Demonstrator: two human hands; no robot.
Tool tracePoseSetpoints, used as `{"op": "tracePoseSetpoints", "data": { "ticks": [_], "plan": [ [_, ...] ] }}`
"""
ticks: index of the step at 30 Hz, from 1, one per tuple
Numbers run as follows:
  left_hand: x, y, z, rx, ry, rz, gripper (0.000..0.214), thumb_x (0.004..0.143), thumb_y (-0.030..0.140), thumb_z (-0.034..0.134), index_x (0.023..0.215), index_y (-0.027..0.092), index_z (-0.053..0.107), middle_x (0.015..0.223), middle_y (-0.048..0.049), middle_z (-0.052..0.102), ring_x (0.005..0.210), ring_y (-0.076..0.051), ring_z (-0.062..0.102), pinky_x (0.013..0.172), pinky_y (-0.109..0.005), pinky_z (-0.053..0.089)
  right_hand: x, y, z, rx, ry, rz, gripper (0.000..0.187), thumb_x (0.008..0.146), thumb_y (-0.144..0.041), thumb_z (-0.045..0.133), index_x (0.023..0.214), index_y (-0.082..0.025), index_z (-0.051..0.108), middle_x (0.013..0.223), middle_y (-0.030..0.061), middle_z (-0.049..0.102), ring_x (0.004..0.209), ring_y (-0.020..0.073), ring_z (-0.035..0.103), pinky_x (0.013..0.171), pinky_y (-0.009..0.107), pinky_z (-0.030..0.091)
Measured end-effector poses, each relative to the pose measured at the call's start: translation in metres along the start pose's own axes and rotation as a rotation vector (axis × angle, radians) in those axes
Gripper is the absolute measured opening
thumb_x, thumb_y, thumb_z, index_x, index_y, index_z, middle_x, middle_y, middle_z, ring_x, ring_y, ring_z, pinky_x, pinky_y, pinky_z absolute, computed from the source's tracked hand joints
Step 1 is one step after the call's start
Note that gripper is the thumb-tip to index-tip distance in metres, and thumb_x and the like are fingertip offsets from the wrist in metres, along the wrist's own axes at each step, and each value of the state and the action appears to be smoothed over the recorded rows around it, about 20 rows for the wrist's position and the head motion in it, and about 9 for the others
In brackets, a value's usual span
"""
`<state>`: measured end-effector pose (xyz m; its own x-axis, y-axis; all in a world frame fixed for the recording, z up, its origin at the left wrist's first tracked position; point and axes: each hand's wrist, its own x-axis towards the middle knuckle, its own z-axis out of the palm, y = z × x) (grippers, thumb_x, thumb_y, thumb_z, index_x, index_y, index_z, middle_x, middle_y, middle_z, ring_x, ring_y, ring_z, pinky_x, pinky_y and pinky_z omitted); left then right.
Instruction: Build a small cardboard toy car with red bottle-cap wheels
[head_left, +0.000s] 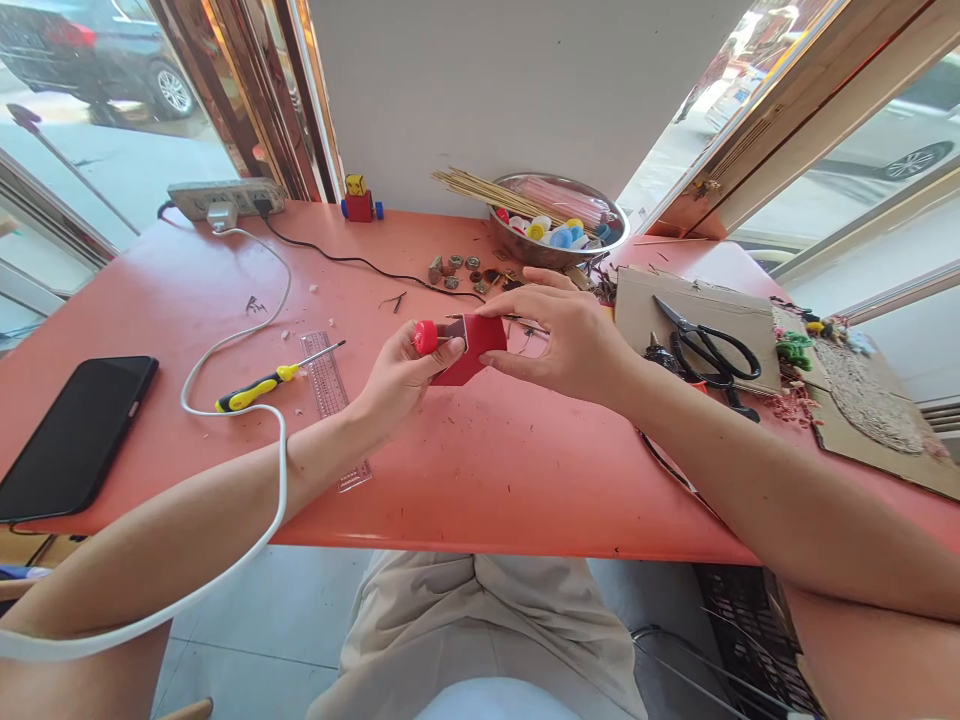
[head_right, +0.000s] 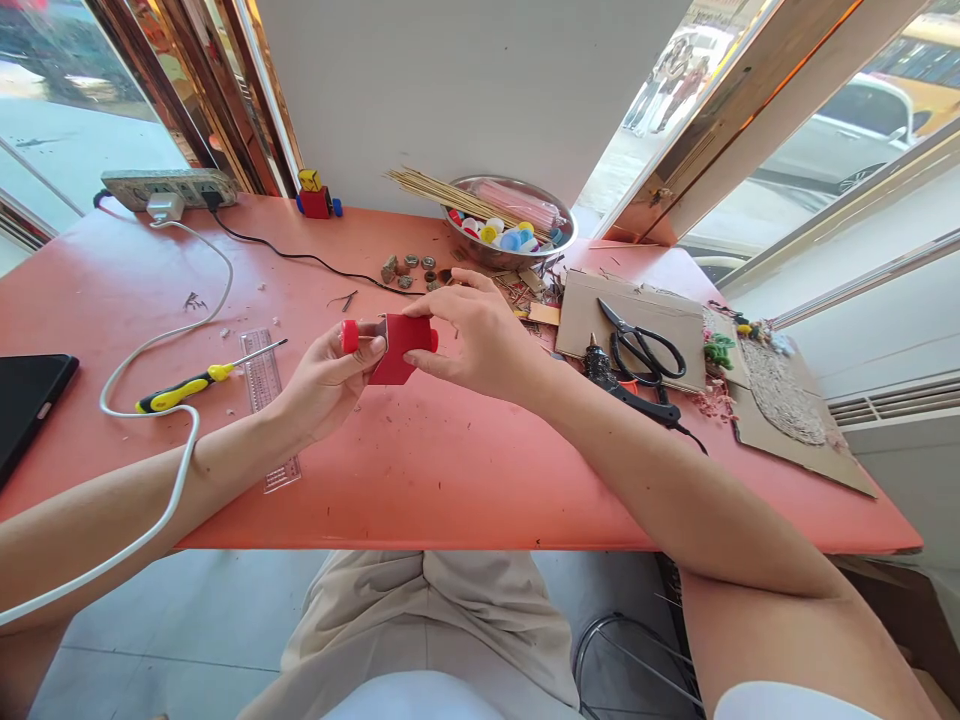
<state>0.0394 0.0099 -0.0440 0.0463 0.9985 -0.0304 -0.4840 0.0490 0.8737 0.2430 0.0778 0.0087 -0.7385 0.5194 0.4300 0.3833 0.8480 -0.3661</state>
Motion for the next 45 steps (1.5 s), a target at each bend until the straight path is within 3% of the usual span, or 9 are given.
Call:
{"op": "tracePoseSetpoints", "data": {
  "ticks": [6, 14, 23, 27, 31, 38, 45],
  "plan": [
    [0.0, -0.002, -0.004, 0.069, 0.003, 0.02, 0.05, 0.059, 0.049, 0.106, 0.083, 0.02, 0.072, 0.088, -0.0038, 0.08, 0.081, -0.02, 0.074, 0.073, -0.033, 0.057, -0.001, -0.002, 0.0, -0.062, -0.008, -0.043, 0.022, 0.095, -0.038, 0.074, 0.112, -0.027, 0.081, 0.112, 0.0045, 0.087, 0.107, 0.0285, 0.082, 0.131, 0.061, 0.04],
    [-0.001, 0.0, -0.001, 0.09, 0.039, 0.043, 0.051, 0.054, 0.05, 0.108, 0.08, 0.019, 0.078, 0.088, -0.0056, 0.081, 0.086, -0.022, 0.074, 0.084, -0.037, 0.059, -0.002, -0.01, -0.001, -0.107, -0.027, -0.064, 0.03, 0.096, -0.029, 0.068, 0.122, -0.03, 0.083, 0.115, 0.0039, 0.087, 0.11, 0.0288, 0.081, 0.134, 0.065, 0.035],
    [-0.003, 0.006, 0.003, 0.151, -0.017, 0.064, 0.057, 0.051, 0.062, 0.107, 0.071, 0.022, 0.072, 0.081, -0.0041, 0.079, 0.095, -0.029, 0.076, 0.093, -0.042, 0.058, -0.007, -0.005, 0.012, -0.134, 0.091, -0.133, 0.022, 0.102, -0.036, 0.066, 0.117, -0.027, 0.081, 0.113, 0.0054, 0.087, 0.106, 0.0268, 0.081, 0.131, 0.058, 0.042],
    [-0.002, 0.004, 0.001, 0.167, -0.007, 0.082, 0.053, 0.055, 0.061, 0.105, 0.077, 0.024, 0.075, 0.084, -0.0037, 0.081, 0.097, -0.028, 0.075, 0.093, -0.041, 0.056, -0.007, -0.006, 0.018, -0.16, 0.125, -0.095, 0.022, 0.102, -0.038, 0.067, 0.117, -0.03, 0.08, 0.114, 0.0049, 0.087, 0.106, 0.0282, 0.081, 0.131, 0.062, 0.043],
    [-0.002, 0.003, 0.001, 0.139, -0.011, 0.099, 0.056, 0.056, 0.063, 0.105, 0.083, 0.022, 0.077, 0.085, -0.0057, 0.08, 0.101, -0.03, 0.075, 0.097, -0.042, 0.056, -0.006, -0.005, 0.018, -0.169, 0.129, -0.079, 0.024, 0.102, -0.039, 0.068, 0.12, -0.031, 0.08, 0.115, 0.0058, 0.087, 0.109, 0.0297, 0.081, 0.131, 0.064, 0.043],
    [-0.003, 0.008, 0.001, 0.186, -0.13, 0.103, 0.057, 0.065, 0.065, 0.101, 0.093, 0.02, 0.082, 0.097, -0.0104, 0.084, 0.118, -0.037, 0.074, 0.098, -0.043, 0.059, -0.011, 0.001, 0.016, -0.207, 0.084, -0.12, 0.031, 0.105, -0.043, 0.065, 0.13, -0.028, 0.078, 0.118, 0.0096, 0.087, 0.11, 0.0306, 0.08, 0.124, 0.064, 0.05],
    [-0.003, 0.007, 0.002, 0.198, -0.088, 0.106, 0.059, 0.06, 0.066, 0.103, 0.088, 0.02, 0.08, 0.098, -0.0084, 0.084, 0.107, -0.032, 0.075, 0.094, -0.04, 0.057, -0.012, 0.003, 0.018, -0.196, 0.088, -0.134, 0.028, 0.106, -0.039, 0.063, 0.127, -0.027, 0.077, 0.12, 0.0093, 0.086, 0.108, 0.0298, 0.079, 0.121, 0.065, 0.052]
  ]
}}
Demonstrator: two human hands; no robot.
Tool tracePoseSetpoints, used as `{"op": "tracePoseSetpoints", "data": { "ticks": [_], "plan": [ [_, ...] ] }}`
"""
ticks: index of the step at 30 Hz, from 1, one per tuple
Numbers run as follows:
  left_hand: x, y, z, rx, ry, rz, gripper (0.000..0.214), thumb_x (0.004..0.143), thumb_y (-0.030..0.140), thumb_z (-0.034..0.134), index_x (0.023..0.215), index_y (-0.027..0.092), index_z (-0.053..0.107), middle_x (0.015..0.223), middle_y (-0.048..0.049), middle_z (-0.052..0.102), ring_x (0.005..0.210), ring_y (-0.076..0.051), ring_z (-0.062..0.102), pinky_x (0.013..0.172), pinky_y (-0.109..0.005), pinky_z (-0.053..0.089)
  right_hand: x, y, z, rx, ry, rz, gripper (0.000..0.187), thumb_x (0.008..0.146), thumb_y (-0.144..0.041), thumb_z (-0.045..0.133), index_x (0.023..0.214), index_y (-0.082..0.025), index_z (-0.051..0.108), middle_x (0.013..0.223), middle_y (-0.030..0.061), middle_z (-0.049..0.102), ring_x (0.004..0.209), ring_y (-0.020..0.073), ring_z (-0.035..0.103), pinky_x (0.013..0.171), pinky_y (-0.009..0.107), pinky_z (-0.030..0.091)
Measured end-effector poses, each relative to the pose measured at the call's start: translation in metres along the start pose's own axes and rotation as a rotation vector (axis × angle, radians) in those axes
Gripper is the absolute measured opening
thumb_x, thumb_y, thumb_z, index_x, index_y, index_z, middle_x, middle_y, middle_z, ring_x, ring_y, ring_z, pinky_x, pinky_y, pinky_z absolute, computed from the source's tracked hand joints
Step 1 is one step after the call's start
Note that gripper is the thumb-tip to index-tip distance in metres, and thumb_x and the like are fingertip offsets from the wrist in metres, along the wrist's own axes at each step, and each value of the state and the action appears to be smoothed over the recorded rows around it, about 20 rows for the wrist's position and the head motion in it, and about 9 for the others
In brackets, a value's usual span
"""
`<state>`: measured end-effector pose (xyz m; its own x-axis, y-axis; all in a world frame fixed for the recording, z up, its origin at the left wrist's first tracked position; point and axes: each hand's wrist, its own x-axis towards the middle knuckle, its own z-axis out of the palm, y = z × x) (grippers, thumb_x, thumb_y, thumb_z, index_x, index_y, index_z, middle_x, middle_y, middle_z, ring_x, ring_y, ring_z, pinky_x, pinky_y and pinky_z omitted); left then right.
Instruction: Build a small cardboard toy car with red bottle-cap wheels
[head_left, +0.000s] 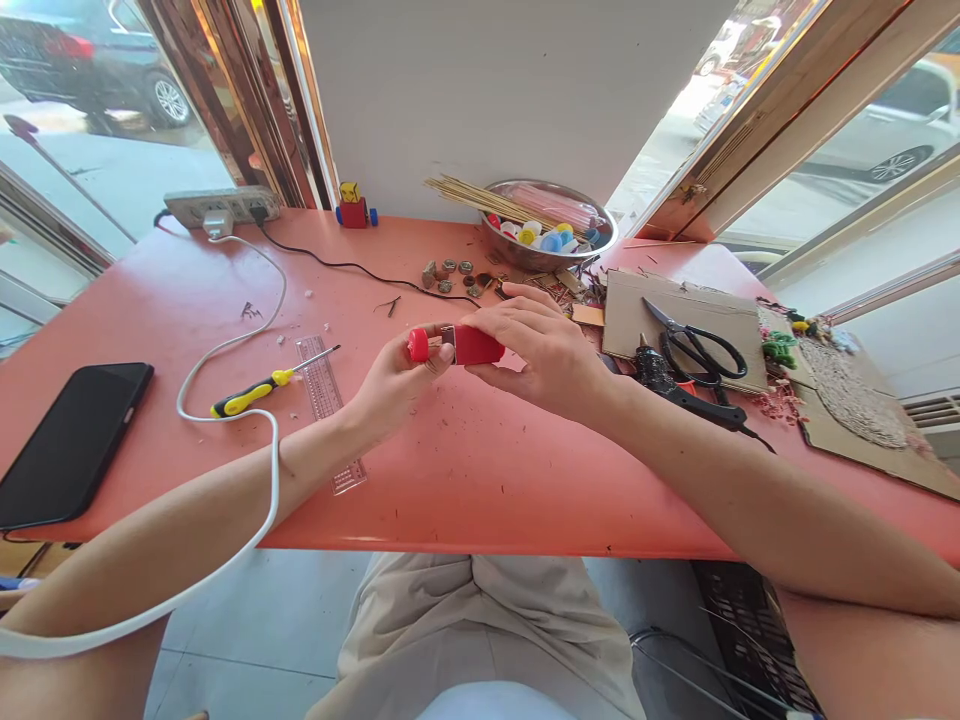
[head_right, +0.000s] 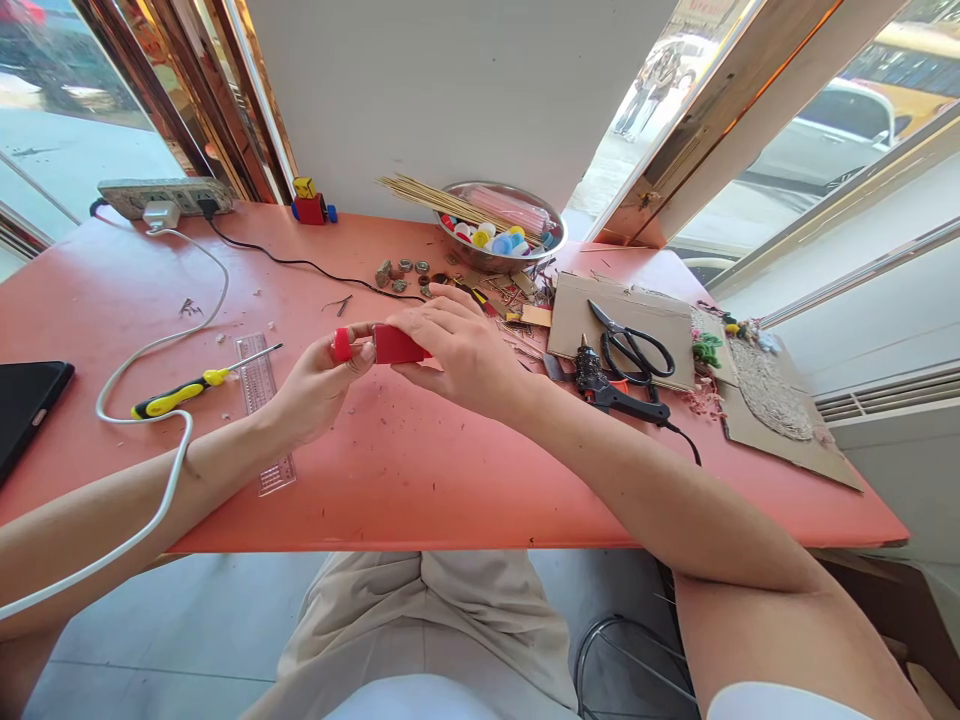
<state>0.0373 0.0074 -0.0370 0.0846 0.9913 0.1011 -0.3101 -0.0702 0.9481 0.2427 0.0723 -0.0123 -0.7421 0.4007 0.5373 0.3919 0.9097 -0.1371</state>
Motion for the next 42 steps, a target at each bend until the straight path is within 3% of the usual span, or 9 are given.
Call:
{"op": "tracePoseSetpoints", "data": {
  "ticks": [15, 23, 27, 30, 32, 35, 37, 42],
  "plan": [
    [0.003, 0.003, -0.003, 0.013, -0.021, 0.033, 0.063, 0.059, 0.073, 0.102, 0.091, 0.022, 0.081, 0.099, -0.0086, 0.085, 0.112, -0.033, 0.077, 0.101, -0.042, 0.058, 0.008, 0.001, 0.001, -0.012, 0.032, -0.01, 0.025, 0.102, -0.038, 0.064, 0.121, -0.027, 0.077, 0.11, 0.0086, 0.086, 0.105, 0.0292, 0.079, 0.121, 0.063, 0.055],
    [0.005, 0.004, -0.008, 0.001, 0.007, 0.025, 0.055, 0.057, 0.053, 0.108, 0.092, 0.023, 0.078, 0.094, -0.0082, 0.085, 0.112, -0.035, 0.077, 0.094, -0.041, 0.06, 0.015, 0.003, 0.001, 0.051, 0.044, 0.001, 0.022, 0.1, -0.036, 0.068, 0.118, -0.029, 0.078, 0.111, 0.0063, 0.086, 0.104, 0.028, 0.078, 0.125, 0.062, 0.052],
    [0.003, 0.006, -0.009, 0.032, 0.103, 0.127, 0.057, 0.061, 0.044, 0.107, 0.105, 0.024, 0.076, 0.116, -0.0113, 0.083, 0.125, -0.035, 0.073, 0.097, -0.04, 0.06, 0.016, 0.003, 0.0, 0.082, 0.03, 0.023, 0.021, 0.098, -0.039, 0.07, 0.114, -0.029, 0.077, 0.107, 0.0047, 0.086, 0.1, 0.0262, 0.079, 0.122, 0.057, 0.055],
    [0.003, 0.016, -0.01, 0.06, 0.206, 0.27, 0.045, 0.068, 0.04, 0.102, 0.103, 0.028, 0.076, 0.128, -0.0089, 0.08, 0.131, -0.031, 0.069, 0.105, -0.039, 0.057, 0.015, 0.005, 0.0, 0.092, -0.014, 0.074, 0.023, 0.093, -0.037, 0.074, 0.114, -0.028, 0.079, 0.104, 0.0047, 0.086, 0.099, 0.0272, 0.08, 0.122, 0.059, 0.055],
    [0.005, 0.025, -0.013, 0.059, 0.28, 0.395, 0.031, 0.074, 0.035, 0.098, 0.094, 0.03, 0.075, 0.119, -0.0052, 0.08, 0.127, -0.029, 0.069, 0.106, -0.038, 0.056, 0.013, 0.005, 0.0, 0.116, -0.037, 0.102, 0.025, 0.091, -0.035, 0.074, 0.114, -0.028, 0.079, 0.102, 0.0043, 0.086, 0.098, 0.0269, 0.081, 0.124, 0.06, 0.053],
    [0.013, 0.039, -0.027, -0.01, 0.379, 0.561, 0.016, 0.085, 0.024, 0.085, 0.082, 0.03, 0.07, 0.086, 0.0015, 0.073, 0.094, -0.021, 0.068, 0.09, -0.036, 0.056, 0.012, 0.006, 0.0, 0.194, -0.042, 0.119, 0.023, 0.091, -0.035, 0.073, 0.112, -0.027, 0.08, 0.102, 0.0036, 0.087, 0.095, 0.0249, 0.081, 0.128, 0.06, 0.049],
    [0.021, 0.048, -0.042, -0.054, 0.467, 0.56, 0.022, 0.09, 0.012, 0.078, 0.078, 0.028, 0.067, 0.075, 0.0046, 0.068, 0.081, -0.016, 0.06, 0.082, -0.033, 0.052, 0.012, 0.005, -0.001, 0.247, -0.045, 0.136, 0.022, 0.091, -0.035, 0.073, 0.11, -0.027, 0.081, 0.103, 0.0024, 0.087, 0.095, 0.0238, 0.081, 0.129, 0.06, 0.048],
    [0.037, 0.061, -0.079, -0.165, 0.711, 0.434, 0.03, 0.098, -0.001, 0.07, 0.082, 0.024, 0.066, 0.076, 0.0082, 0.068, 0.085, -0.01, 0.058, 0.085, -0.028, 0.048, 0.016, 0.006, -0.002, 0.314, -0.055, 0.185, 0.022, 0.088, -0.036, 0.073, 0.105, -0.026, 0.082, 0.099, 0.0011, 0.086, 0.098, 0.0235, 0.081, 0.13, 0.06, 0.048]
  ]
}}
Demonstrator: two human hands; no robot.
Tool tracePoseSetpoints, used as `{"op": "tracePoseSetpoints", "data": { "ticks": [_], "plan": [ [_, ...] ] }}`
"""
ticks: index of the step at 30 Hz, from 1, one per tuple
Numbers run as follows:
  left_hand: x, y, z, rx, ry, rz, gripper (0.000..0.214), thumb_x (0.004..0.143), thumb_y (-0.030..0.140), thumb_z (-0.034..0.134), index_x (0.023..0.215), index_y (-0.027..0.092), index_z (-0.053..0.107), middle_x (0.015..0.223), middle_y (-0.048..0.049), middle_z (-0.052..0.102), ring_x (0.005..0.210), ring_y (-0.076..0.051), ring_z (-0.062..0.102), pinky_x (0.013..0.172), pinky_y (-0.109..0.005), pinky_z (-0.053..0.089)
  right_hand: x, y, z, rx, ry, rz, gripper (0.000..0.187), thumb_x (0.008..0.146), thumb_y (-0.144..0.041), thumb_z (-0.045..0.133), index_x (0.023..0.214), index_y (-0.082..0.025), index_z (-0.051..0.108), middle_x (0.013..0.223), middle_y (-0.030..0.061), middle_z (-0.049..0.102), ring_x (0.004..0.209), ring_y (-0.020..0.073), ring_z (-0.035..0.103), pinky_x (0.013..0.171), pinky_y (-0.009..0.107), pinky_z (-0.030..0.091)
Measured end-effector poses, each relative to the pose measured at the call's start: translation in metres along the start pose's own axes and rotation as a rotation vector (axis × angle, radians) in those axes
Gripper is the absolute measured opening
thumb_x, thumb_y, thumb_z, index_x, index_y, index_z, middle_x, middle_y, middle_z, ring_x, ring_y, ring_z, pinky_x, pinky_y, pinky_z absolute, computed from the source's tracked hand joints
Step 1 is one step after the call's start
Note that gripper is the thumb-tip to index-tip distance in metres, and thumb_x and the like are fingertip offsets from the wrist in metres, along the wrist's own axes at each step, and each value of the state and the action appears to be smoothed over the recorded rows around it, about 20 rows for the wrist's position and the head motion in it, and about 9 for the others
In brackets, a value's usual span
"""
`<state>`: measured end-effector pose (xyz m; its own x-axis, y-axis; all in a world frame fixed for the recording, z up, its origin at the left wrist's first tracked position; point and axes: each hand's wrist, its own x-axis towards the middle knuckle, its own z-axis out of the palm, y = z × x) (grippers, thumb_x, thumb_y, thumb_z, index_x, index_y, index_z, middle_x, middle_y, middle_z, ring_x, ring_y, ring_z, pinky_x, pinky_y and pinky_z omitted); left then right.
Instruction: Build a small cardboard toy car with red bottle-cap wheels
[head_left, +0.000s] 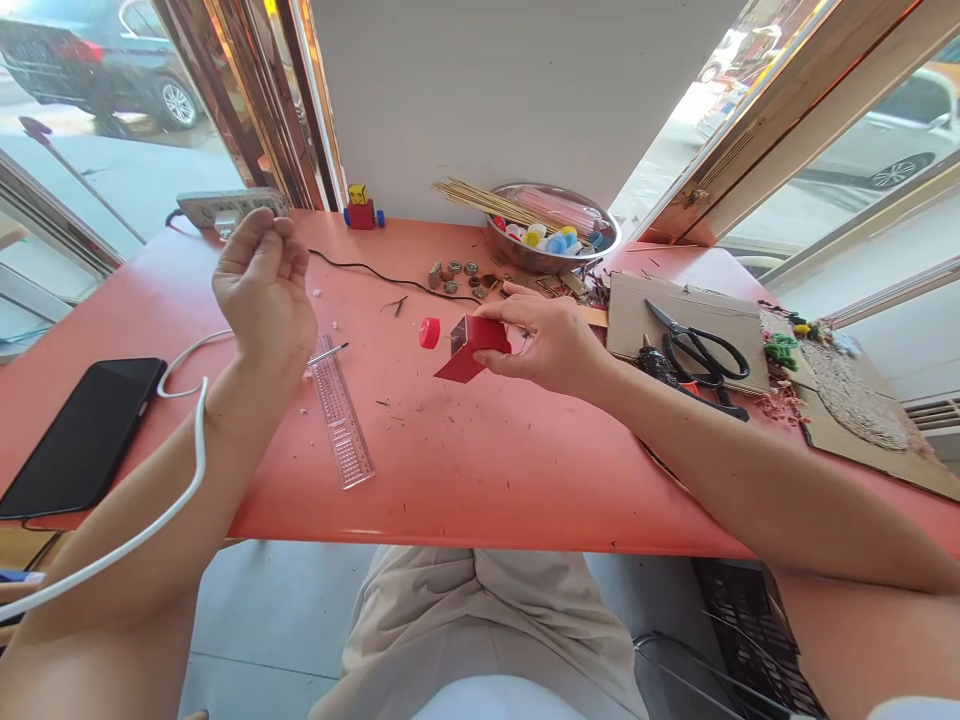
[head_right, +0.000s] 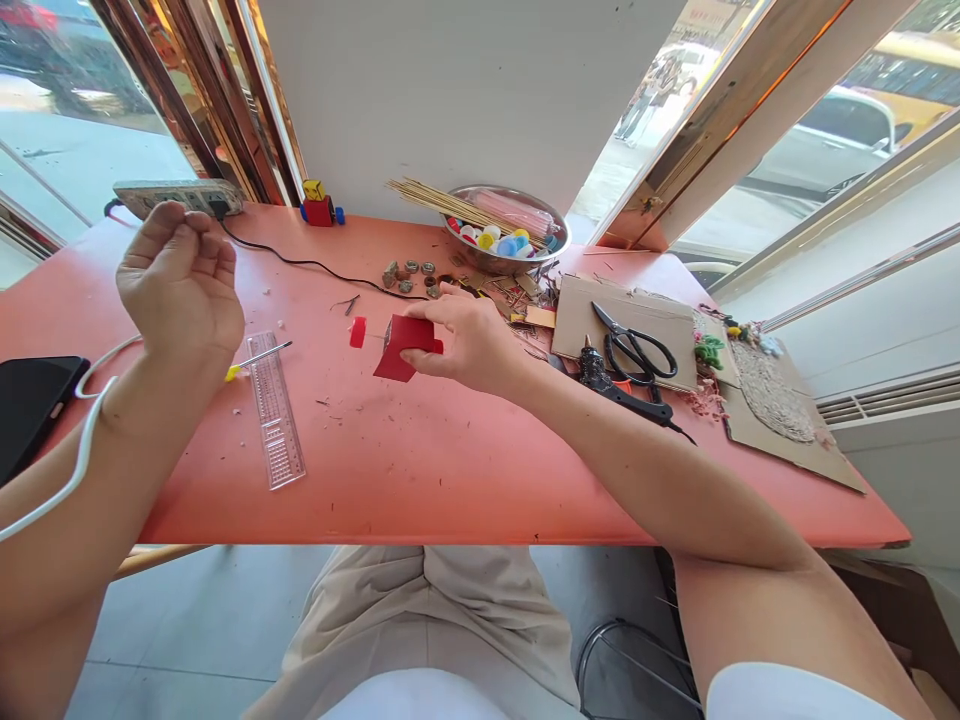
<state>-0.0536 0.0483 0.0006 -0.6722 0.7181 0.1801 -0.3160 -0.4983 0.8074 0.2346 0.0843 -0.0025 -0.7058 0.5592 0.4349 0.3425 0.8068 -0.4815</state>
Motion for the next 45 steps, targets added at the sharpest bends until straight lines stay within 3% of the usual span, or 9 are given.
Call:
{"op": "tracePoseSetpoints", "data": {
  "ticks": [5, 10, 13, 20, 29, 34, 37, 40, 45],
  "plan": [
    [0.011, -0.004, -0.009, 0.048, -0.016, -0.033, 0.024, 0.095, 0.007, 0.084, 0.085, 0.023, 0.069, 0.078, 0.0112, 0.071, 0.096, -0.008, 0.064, 0.091, -0.028, 0.05, 0.003, 0.002, 0.0, 0.01, 0.004, 0.076, 0.026, 0.085, -0.04, 0.075, 0.104, -0.025, 0.084, 0.093, -0.0003, 0.084, 0.095, 0.0235, 0.08, 0.125, 0.057, 0.052],
    [0.003, -0.015, 0.004, 0.036, -0.034, -0.116, 0.047, 0.106, -0.005, 0.055, 0.071, 0.022, 0.069, 0.052, 0.0089, 0.05, 0.05, -0.007, 0.043, 0.061, -0.027, 0.041, 0.004, 0.001, -0.006, -0.001, -0.015, 0.182, 0.03, 0.084, -0.043, 0.078, 0.106, -0.025, 0.086, 0.094, 0.0024, 0.083, 0.113, 0.0321, 0.079, 0.121, 0.058, 0.053],
    [-0.005, -0.018, 0.013, -0.014, -0.029, -0.16, 0.056, 0.107, -0.007, 0.048, 0.062, 0.022, 0.065, 0.045, 0.0096, 0.035, 0.04, -0.008, 0.032, 0.051, -0.027, 0.036, 0.006, -0.001, -0.009, 0.007, -0.055, 0.187, 0.03, 0.084, -0.044, 0.075, 0.104, -0.024, 0.086, 0.094, 0.0024, 0.083, 0.109, 0.0305, 0.078, 0.125, 0.059, 0.049],
    [-0.014, -0.02, 0.01, 0.092, -0.202, -0.076, 0.043, 0.097, -0.002, 0.071, 0.06, 0.021, 0.07, 0.051, 0.0065, 0.054, 0.043, -0.007, 0.048, 0.049, -0.021, 0.043, 0.007, -0.005, -0.009, -0.024, -0.086, 0.099, 0.018, 0.084, -0.038, 0.072, 0.094, -0.026, 0.08, 0.085, -0.0024, 0.079, 0.082, 0.0213, 0.071, 0.128, 0.063, 0.045],
    [-0.03, -0.019, 0.01, 0.217, -0.391, -0.098, 0.043, 0.089, 0.031, 0.086, 0.059, 0.023, 0.058, 0.049, 0.0099, 0.037, 0.036, -0.009, 0.043, 0.043, -0.023, 0.045, 0.0, -0.006, -0.008, -0.194, -0.034, -0.02, 0.018, 0.087, -0.033, 0.072, 0.102, -0.024, 0.079, 0.082, 0.0007, 0.078, 0.083, 0.0245, 0.074, 0.129, 0.07, 0.039],
    [-0.054, -0.014, 0.016, 0.32, -0.66, -0.068, 0.067, 0.078, 0.06, 0.087, 0.048, 0.025, 0.039, 0.042, 0.0098, 0.029, 0.031, -0.009, 0.039, 0.041, -0.026, 0.037, -0.007, -0.004, -0.002, -0.378, 0.092, -0.102, 0.018, 0.098, -0.029, 0.065, 0.108, -0.025, 0.079, 0.093, 0.0052, 0.082, 0.097, 0.0293, 0.076, 0.131, 0.075, 0.035],
    [-0.074, -0.017, 0.017, 0.423, -0.884, -0.139, 0.061, 0.085, 0.062, 0.084, 0.051, 0.024, 0.05, 0.043, 0.0056, 0.045, 0.038, -0.012, 0.05, 0.045, -0.027, 0.04, -0.008, -0.003, 0.002, -0.458, 0.15, -0.127, 0.019, 0.102, -0.029, 0.062, 0.113, -0.027, 0.078, 0.1, 0.007, 0.084, 0.104, 0.031, 0.076, 0.13, 0.071, 0.042],
    [-0.091, -0.027, 0.017, 0.349, -1.037, -0.308, 0.046, 0.085, 0.061, 0.088, 0.072, 0.021, 0.07, 0.068, -0.0017, 0.072, 0.058, -0.016, 0.067, 0.061, -0.03, 0.055, -0.01, -0.004, 0.008, -0.514, 0.226, -0.126, 0.022, 0.106, -0.031, 0.058, 0.115, -0.029, 0.078, 0.11, 0.0079, 0.082, 0.107, 0.0312, 0.075, 0.131, 0.07, 0.043],
    [-0.097, -0.038, 0.017, 0.244, -0.878, -0.475, 0.059, 0.072, 0.071, 0.096, 0.101, 0.022, 0.082, 0.105, -0.0094, 0.084, 0.101, -0.022, 0.077, 0.089, -0.032, 0.059, -0.012, -0.012, 0.02, -0.591, 0.306, -0.154, 0.028, 0.11, -0.024, 0.052, 0.12, -0.027, 0.078, 0.118, 0.0087, 0.081, 0.107, 0.0281, 0.075, 0.135, 0.07, 0.039]
  ]
}}
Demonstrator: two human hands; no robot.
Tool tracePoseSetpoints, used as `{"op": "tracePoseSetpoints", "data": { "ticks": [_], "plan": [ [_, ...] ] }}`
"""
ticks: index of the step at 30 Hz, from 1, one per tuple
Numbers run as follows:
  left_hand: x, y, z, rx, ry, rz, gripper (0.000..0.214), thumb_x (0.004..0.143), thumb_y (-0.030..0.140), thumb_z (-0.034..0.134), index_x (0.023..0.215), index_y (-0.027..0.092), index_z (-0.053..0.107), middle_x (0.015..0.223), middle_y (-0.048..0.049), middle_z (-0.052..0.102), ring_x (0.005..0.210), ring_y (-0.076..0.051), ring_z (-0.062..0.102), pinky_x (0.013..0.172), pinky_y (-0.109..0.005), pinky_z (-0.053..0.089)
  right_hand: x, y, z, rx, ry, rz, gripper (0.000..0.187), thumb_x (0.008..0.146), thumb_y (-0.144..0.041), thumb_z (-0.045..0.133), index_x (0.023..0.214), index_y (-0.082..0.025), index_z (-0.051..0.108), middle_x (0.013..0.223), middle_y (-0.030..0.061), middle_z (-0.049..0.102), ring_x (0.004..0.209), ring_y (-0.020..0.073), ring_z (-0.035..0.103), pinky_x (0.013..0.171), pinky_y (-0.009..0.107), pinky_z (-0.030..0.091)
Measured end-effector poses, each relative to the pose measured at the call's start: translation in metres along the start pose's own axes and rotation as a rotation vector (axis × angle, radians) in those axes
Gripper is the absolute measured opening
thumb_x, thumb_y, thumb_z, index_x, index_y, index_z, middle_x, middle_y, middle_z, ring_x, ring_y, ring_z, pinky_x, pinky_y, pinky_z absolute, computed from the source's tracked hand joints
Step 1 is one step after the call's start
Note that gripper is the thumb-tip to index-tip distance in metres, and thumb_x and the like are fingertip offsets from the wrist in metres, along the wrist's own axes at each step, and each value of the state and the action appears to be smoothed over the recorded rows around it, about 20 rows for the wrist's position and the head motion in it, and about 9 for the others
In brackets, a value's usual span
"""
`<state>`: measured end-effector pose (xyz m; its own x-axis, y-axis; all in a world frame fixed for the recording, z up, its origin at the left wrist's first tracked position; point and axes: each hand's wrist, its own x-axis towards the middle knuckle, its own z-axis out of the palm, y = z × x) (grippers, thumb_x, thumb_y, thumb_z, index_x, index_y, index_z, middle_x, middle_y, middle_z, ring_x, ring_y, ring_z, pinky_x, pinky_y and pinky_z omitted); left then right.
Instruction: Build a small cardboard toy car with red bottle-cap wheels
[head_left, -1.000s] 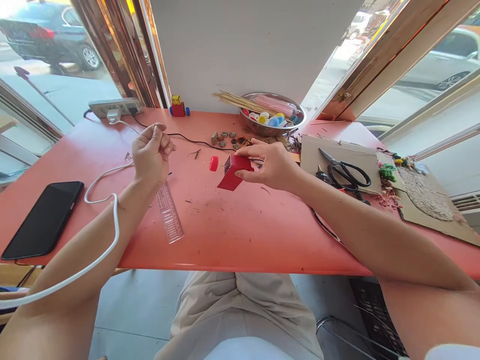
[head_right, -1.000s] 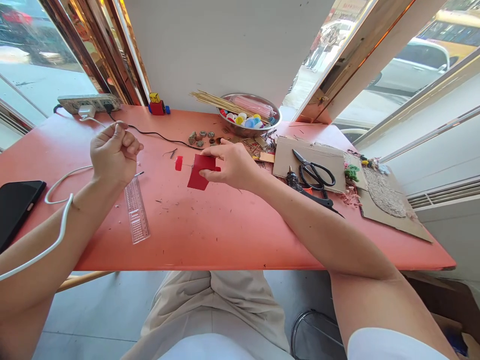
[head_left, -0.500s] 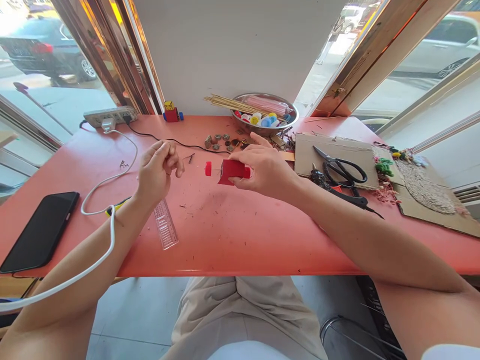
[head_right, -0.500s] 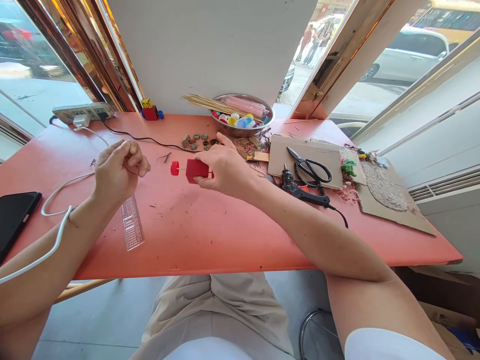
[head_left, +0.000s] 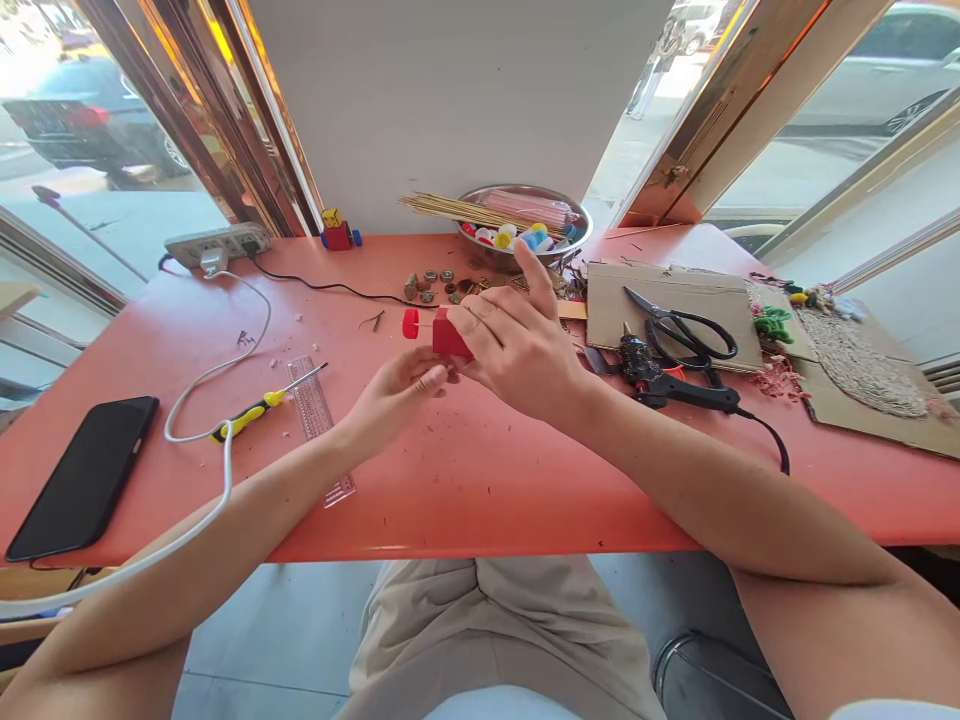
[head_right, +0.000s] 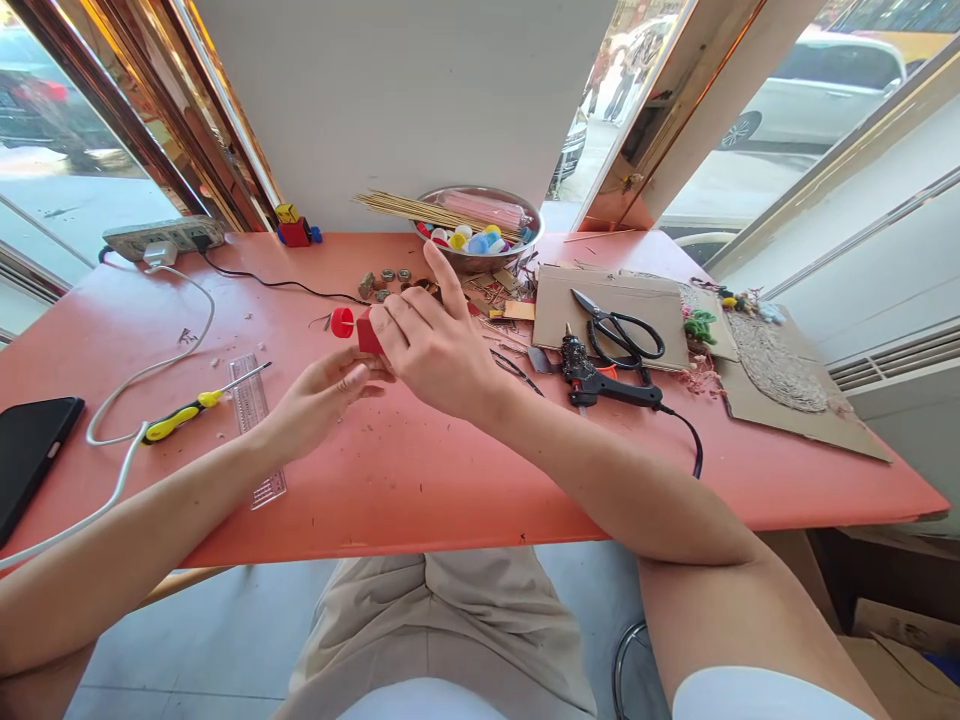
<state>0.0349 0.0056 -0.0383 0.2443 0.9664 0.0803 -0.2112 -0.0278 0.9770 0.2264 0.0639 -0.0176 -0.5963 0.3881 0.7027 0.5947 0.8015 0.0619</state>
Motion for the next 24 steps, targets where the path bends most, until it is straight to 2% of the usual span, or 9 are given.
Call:
{"op": "tracePoseSetpoints", "data": {
  "ticks": [3, 6, 11, 14, 16, 18, 20, 24],
  "plan": [
    [0.0, 0.002, 0.0, -0.115, 0.053, -0.079, 0.068, 0.067, 0.078, 0.095, 0.104, 0.022, 0.082, 0.108, -0.0106, 0.085, 0.11, -0.028, 0.078, 0.093, -0.036, 0.058, -0.001, -0.007, 0.002, -0.104, 0.034, -0.081, 0.032, 0.112, -0.019, 0.046, 0.12, -0.025, 0.077, 0.116, 0.0075, 0.082, 0.105, 0.0234, 0.076, 0.135, 0.063, 0.044],
    [-0.001, 0.004, 0.002, -0.204, 0.112, -0.146, 0.068, 0.064, 0.075, 0.098, 0.099, 0.02, 0.08, 0.107, -0.0117, 0.086, 0.113, -0.032, 0.079, 0.096, -0.041, 0.059, -0.002, -0.013, 0.003, -0.113, 0.029, -0.139, 0.034, 0.113, -0.016, 0.046, 0.123, -0.027, 0.077, 0.118, 0.0046, 0.084, 0.107, 0.0199, 0.077, 0.138, 0.057, 0.041],
    [-0.001, -0.003, 0.003, -0.27, 0.191, -0.16, 0.063, 0.055, 0.068, 0.104, 0.084, 0.02, 0.076, 0.09, -0.0051, 0.085, 0.094, -0.026, 0.083, 0.092, -0.037, 0.063, -0.003, -0.02, 0.0, 0.111, -0.124, -0.056, 0.04, 0.111, -0.015, 0.045, 0.127, -0.032, 0.078, 0.128, 0.0023, 0.083, 0.124, 0.0242, 0.076, 0.141, 0.069, 0.028],
    [0.001, -0.005, 0.001, -0.285, 0.207, -0.11, 0.056, 0.057, 0.064, 0.104, 0.077, 0.021, 0.075, 0.081, -0.0029, 0.083, 0.087, -0.024, 0.083, 0.086, -0.033, 0.065, -0.003, -0.022, -0.004, 0.229, -0.167, -0.009, 0.037, 0.114, -0.023, 0.044, 0.123, -0.032, 0.079, 0.134, 0.005, 0.081, 0.13, 0.0265, 0.074, 0.142, 0.069, 0.024],
    [0.003, -0.006, 0.0, -0.279, 0.229, -0.087, 0.049, 0.058, 0.056, 0.104, 0.073, 0.021, 0.073, 0.075, -0.0017, 0.081, 0.082, -0.023, 0.082, 0.08, -0.032, 0.065, -0.003, -0.022, -0.008, 0.265, -0.158, -0.028, 0.031, 0.114, -0.032, 0.049, 0.121, -0.03, 0.08, 0.133, 0.0073, 0.081, 0.128, 0.0272, 0.074, 0.143, 0.068, 0.023],
    [0.003, -0.005, -0.001, -0.27, 0.258, -0.093, 0.04, 0.058, 0.046, 0.101, 0.072, 0.021, 0.072, 0.069, -0.0002, 0.078, 0.077, -0.023, 0.081, 0.076, -0.032, 0.065, -0.003, -0.02, -0.013, 0.294, -0.117, -0.051, 0.029, 0.113, -0.041, 0.056, 0.121, -0.027, 0.08, 0.128, 0.009, 0.082, 0.125, 0.0276, 0.074, 0.142, 0.067, 0.025],
    [0.004, -0.004, -0.003, -0.276, 0.279, -0.114, 0.032, 0.061, 0.04, 0.095, 0.071, 0.021, 0.072, 0.068, 0.0001, 0.077, 0.076, -0.024, 0.081, 0.08, -0.034, 0.066, -0.001, -0.018, -0.02, 0.338, -0.07, -0.039, 0.033, 0.112, -0.047, 0.057, 0.12, -0.026, 0.08, 0.123, 0.01, 0.083, 0.121, 0.0282, 0.074, 0.139, 0.066, 0.031],
    [0.003, -0.003, -0.007, -0.319, 0.278, -0.182, 0.025, 0.065, 0.037, 0.087, 0.08, 0.021, 0.074, 0.08, -0.0037, 0.083, 0.088, -0.028, 0.084, 0.1, -0.048, 0.067, 0.004, -0.008, -0.036, 0.43, 0.0, 0.165, 0.038, 0.111, -0.052, 0.053, 0.124, -0.026, 0.078, 0.124, 0.0126, 0.081, 0.123, 0.0316, 0.073, 0.126, 0.062, 0.048]
  ]
}}
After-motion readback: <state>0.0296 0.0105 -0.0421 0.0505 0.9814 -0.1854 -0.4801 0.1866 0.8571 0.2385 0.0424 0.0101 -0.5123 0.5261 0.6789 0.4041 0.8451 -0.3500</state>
